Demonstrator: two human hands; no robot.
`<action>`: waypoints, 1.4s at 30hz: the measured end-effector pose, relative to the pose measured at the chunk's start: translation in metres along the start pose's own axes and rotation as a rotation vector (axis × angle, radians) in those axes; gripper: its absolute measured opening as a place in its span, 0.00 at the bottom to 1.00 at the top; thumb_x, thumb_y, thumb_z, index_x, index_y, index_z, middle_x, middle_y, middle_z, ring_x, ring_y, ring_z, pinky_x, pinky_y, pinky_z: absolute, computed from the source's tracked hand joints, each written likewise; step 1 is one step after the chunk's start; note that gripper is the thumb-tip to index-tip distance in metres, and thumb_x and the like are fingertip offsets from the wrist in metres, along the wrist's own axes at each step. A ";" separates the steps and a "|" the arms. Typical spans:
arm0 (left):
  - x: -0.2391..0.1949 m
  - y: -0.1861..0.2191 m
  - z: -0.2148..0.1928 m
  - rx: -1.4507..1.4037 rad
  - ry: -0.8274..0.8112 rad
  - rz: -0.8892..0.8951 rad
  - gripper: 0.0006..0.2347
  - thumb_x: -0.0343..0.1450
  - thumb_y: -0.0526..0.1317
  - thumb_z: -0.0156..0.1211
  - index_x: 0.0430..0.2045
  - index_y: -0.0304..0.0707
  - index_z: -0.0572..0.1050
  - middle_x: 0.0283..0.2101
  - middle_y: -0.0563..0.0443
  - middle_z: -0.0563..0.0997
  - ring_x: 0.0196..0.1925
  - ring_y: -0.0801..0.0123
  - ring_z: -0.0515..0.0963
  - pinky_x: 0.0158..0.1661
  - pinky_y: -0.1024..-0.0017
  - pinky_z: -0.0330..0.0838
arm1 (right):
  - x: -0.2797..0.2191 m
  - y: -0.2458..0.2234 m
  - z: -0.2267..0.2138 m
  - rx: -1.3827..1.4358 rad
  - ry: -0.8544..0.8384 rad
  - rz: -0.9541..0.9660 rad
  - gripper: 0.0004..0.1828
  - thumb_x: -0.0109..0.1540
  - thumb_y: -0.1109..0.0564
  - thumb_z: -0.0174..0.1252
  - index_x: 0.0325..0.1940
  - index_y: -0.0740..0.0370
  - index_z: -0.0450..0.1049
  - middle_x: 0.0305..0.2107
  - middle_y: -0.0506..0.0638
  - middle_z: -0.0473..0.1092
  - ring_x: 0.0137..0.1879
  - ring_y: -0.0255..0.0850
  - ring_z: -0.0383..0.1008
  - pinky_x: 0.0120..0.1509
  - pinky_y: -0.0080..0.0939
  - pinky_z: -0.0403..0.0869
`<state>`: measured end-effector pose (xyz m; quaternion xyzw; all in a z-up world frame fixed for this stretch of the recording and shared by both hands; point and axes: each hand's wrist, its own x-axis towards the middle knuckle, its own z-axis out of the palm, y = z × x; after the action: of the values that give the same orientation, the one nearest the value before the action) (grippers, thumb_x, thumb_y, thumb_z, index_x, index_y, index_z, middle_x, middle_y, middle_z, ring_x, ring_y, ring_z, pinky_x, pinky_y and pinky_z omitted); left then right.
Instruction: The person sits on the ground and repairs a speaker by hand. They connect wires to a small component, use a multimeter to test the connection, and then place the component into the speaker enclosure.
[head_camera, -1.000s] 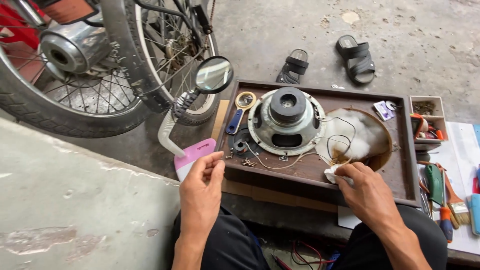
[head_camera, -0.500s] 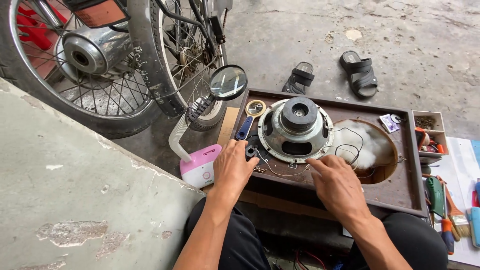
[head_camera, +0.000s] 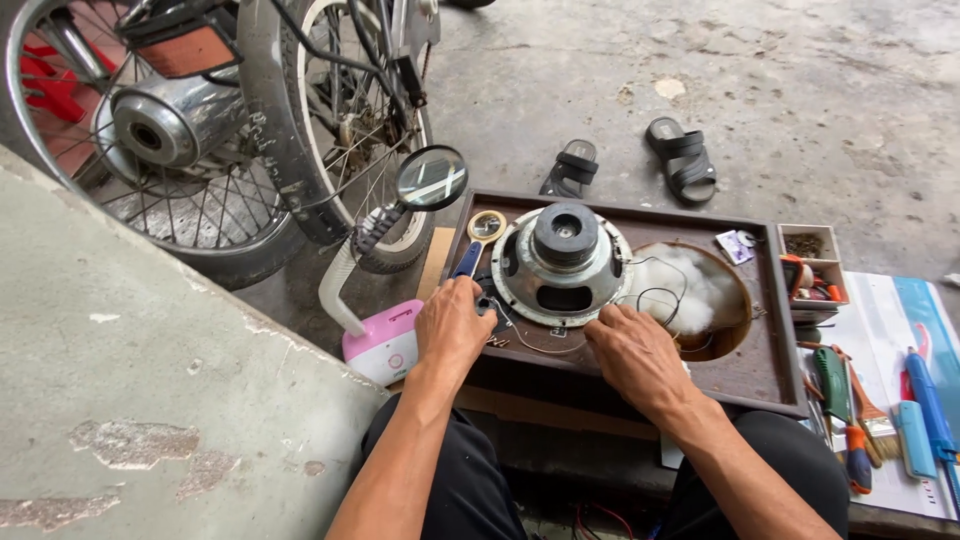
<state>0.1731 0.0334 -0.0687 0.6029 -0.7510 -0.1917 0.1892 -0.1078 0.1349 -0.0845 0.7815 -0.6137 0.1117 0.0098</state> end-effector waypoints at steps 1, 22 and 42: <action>-0.002 0.005 -0.003 -0.027 0.054 0.019 0.16 0.67 0.43 0.74 0.46 0.40 0.80 0.47 0.40 0.85 0.56 0.44 0.84 0.59 0.49 0.76 | -0.001 0.003 -0.002 0.023 0.032 -0.027 0.02 0.66 0.51 0.58 0.40 0.47 0.75 0.37 0.49 0.71 0.52 0.50 0.77 0.52 0.48 0.77; -0.079 0.174 -0.198 -0.417 0.623 0.300 0.13 0.73 0.40 0.73 0.48 0.44 0.75 0.46 0.58 0.87 0.42 0.73 0.86 0.47 0.73 0.82 | 0.007 0.018 -0.195 0.875 0.525 0.487 0.11 0.76 0.53 0.61 0.53 0.60 0.85 0.38 0.52 0.84 0.43 0.35 0.85 0.50 0.32 0.84; -0.075 0.145 -0.112 -0.670 0.248 0.091 0.18 0.68 0.46 0.76 0.52 0.50 0.81 0.50 0.57 0.94 0.48 0.71 0.92 0.55 0.72 0.84 | -0.037 -0.029 -0.290 0.395 0.632 0.167 0.11 0.77 0.69 0.59 0.62 0.80 0.79 0.54 0.72 0.80 0.59 0.58 0.84 0.62 0.50 0.85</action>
<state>0.1248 0.1286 0.0980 0.4921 -0.6437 -0.3441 0.4745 -0.1348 0.2217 0.1944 0.6427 -0.6086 0.4637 0.0389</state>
